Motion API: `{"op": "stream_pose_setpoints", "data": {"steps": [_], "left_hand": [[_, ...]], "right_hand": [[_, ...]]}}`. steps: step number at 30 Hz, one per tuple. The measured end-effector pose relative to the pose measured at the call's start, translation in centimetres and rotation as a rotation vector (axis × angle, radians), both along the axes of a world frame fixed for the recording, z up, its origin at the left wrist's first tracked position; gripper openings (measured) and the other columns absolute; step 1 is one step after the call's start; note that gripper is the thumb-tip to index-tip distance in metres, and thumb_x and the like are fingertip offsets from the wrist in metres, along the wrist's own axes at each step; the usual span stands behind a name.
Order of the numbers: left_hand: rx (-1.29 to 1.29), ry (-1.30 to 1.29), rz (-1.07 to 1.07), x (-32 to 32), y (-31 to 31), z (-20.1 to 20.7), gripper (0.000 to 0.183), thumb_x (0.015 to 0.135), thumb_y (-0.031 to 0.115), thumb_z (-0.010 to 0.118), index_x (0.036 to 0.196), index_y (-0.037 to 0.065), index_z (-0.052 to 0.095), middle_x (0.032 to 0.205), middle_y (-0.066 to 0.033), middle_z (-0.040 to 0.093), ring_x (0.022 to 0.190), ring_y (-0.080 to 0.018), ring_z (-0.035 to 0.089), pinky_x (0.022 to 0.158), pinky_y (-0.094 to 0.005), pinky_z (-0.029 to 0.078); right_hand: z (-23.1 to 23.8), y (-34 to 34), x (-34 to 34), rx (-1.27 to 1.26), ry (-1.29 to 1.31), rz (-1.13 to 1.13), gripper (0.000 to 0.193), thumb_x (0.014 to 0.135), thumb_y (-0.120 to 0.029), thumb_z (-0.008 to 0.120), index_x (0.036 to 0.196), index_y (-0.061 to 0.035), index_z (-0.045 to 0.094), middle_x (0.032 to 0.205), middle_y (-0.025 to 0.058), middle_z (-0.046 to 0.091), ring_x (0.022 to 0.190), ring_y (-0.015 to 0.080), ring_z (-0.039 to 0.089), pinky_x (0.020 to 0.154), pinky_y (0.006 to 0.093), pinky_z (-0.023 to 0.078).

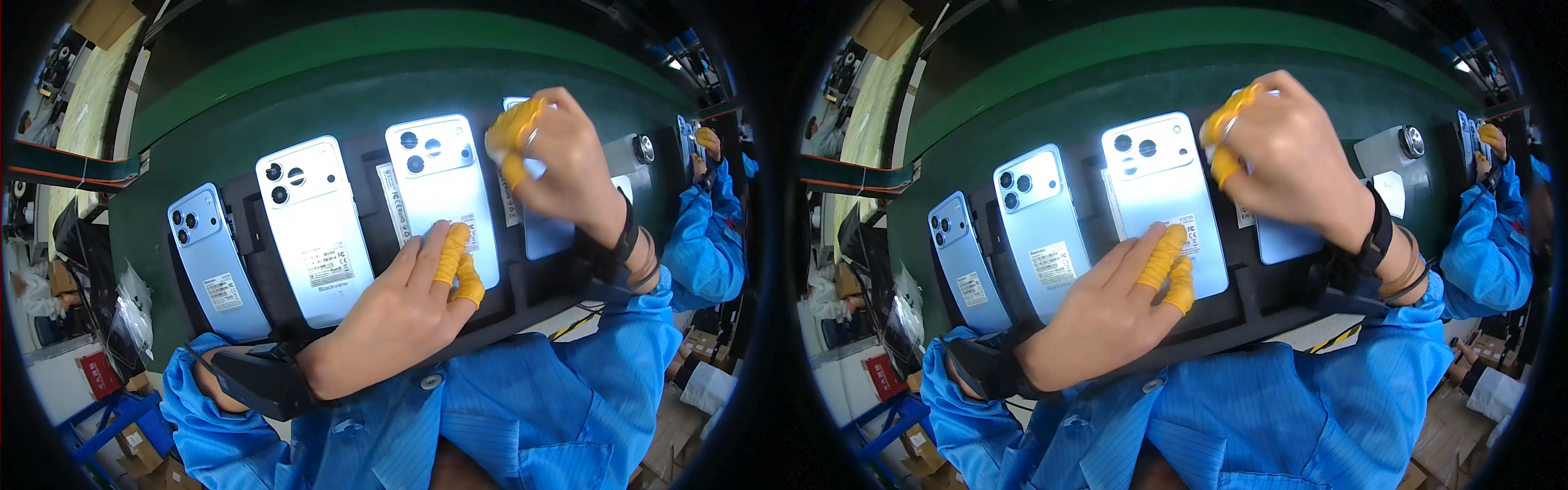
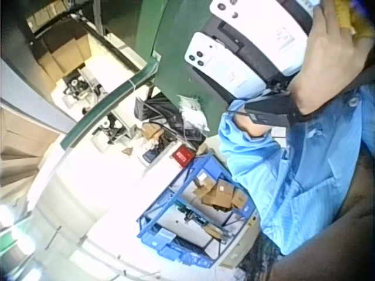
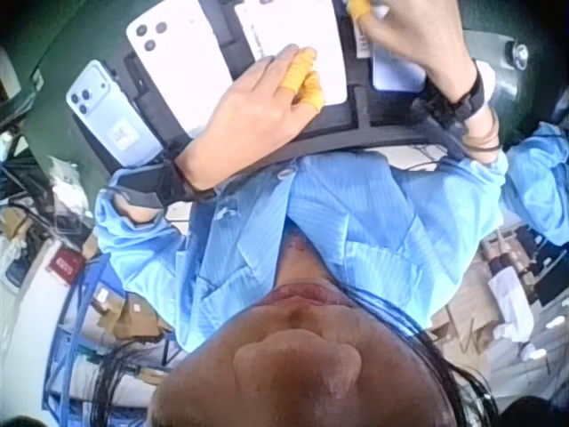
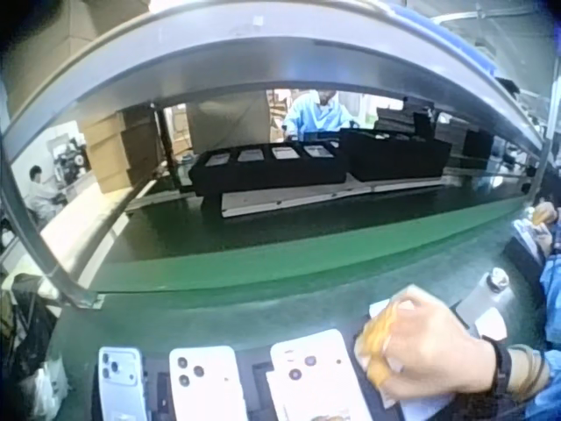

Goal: The worker wipes the back of several smartphones in a tray with a cloth on a conveyor belt.

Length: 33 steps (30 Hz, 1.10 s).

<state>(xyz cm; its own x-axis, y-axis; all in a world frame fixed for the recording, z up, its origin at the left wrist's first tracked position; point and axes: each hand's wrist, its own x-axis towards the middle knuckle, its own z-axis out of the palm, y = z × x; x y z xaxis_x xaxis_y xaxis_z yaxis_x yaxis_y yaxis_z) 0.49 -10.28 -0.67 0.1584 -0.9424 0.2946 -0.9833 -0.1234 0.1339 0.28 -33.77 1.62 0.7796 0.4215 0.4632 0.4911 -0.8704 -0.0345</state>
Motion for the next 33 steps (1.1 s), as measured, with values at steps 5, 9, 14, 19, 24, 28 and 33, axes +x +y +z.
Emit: {"op": "stream_pose_setpoints", "data": {"steps": [5,9,14,19,24,28,33], "left_hand": [[-0.001,0.029,-0.002,0.0,-0.3,0.3,0.019,0.069,0.009,0.064,0.088,0.003,0.061,0.105,-0.0290,0.057,0.102,-0.0352,0.057,0.085,-0.0369,0.049],[0.039,0.086,-0.029,0.5,0.0,0.8,0.018,0.070,0.010,0.065,0.086,0.003,0.062,0.111,-0.0283,0.055,0.100,-0.0337,0.058,0.083,-0.0344,0.050],[0.043,0.050,0.016,0.3,0.0,0.7,0.018,0.070,0.011,0.066,0.086,0.003,0.063,0.113,-0.0268,0.055,0.097,-0.0326,0.060,0.080,-0.0314,0.051],[0.053,0.053,0.013,0.3,-0.1,0.9,0.018,0.069,0.011,0.067,0.086,0.004,0.063,0.114,-0.0262,0.056,0.098,-0.0325,0.060,0.081,-0.0309,0.051],[0.082,0.053,-0.001,0.4,-0.1,1.0,0.018,0.069,0.011,0.066,0.087,0.005,0.063,0.113,-0.0262,0.056,0.100,-0.0322,0.059,0.083,-0.0321,0.050],[0.078,0.067,0.002,0.5,0.0,0.7,0.020,0.069,0.010,0.065,0.088,0.004,0.063,0.113,-0.0261,0.056,0.101,-0.0321,0.058,0.083,-0.0323,0.050],[0.063,0.043,-0.019,0.6,0.1,0.9,0.023,0.069,0.011,0.065,0.091,0.003,0.063,0.111,-0.0263,0.056,0.097,-0.0320,0.059,0.082,-0.0323,0.051]], "right_hand": [[-1.1,-0.4,1.4,0.272,-0.153,-0.067,0.012,0.065,-0.001,0.066,0.076,0.0012,0.065,0.068,0.0144,0.061,0.066,0.0289,0.060,0.079,0.0387,0.048],[-0.3,0.2,-0.4,0.167,0.157,0.115,0.007,0.065,0.000,0.065,0.071,0.0015,0.062,0.067,0.0171,0.060,0.067,0.0313,0.060,0.078,0.0376,0.049],[0.9,-0.8,-1.2,0.370,0.353,0.128,0.015,0.069,0.000,0.067,0.084,-0.0005,0.065,0.079,0.0131,0.065,0.074,0.0300,0.061,0.077,0.0354,0.049],[0.2,-1.1,2.0,0.445,0.049,0.159,0.016,0.073,-0.002,0.067,0.088,-0.0007,0.065,0.086,0.0114,0.065,0.077,0.0298,0.061,0.078,0.0359,0.049],[-1.0,-0.8,3.7,0.268,0.400,0.417,0.020,0.069,-0.001,0.068,0.088,-0.0001,0.066,0.086,0.0144,0.066,0.085,0.0305,0.063,0.091,0.0438,0.044],[-1.1,-1.7,3.1,0.324,0.477,0.303,0.021,0.065,0.003,0.065,0.086,-0.0011,0.067,0.080,0.0107,0.067,0.073,0.0252,0.062,0.093,0.0414,0.040],[-0.5,-2.4,1.3,0.388,0.429,0.208,0.024,0.061,0.005,0.061,0.083,0.0001,0.067,0.073,0.0140,0.064,0.063,0.0233,0.056,0.084,0.0314,0.044]]}}
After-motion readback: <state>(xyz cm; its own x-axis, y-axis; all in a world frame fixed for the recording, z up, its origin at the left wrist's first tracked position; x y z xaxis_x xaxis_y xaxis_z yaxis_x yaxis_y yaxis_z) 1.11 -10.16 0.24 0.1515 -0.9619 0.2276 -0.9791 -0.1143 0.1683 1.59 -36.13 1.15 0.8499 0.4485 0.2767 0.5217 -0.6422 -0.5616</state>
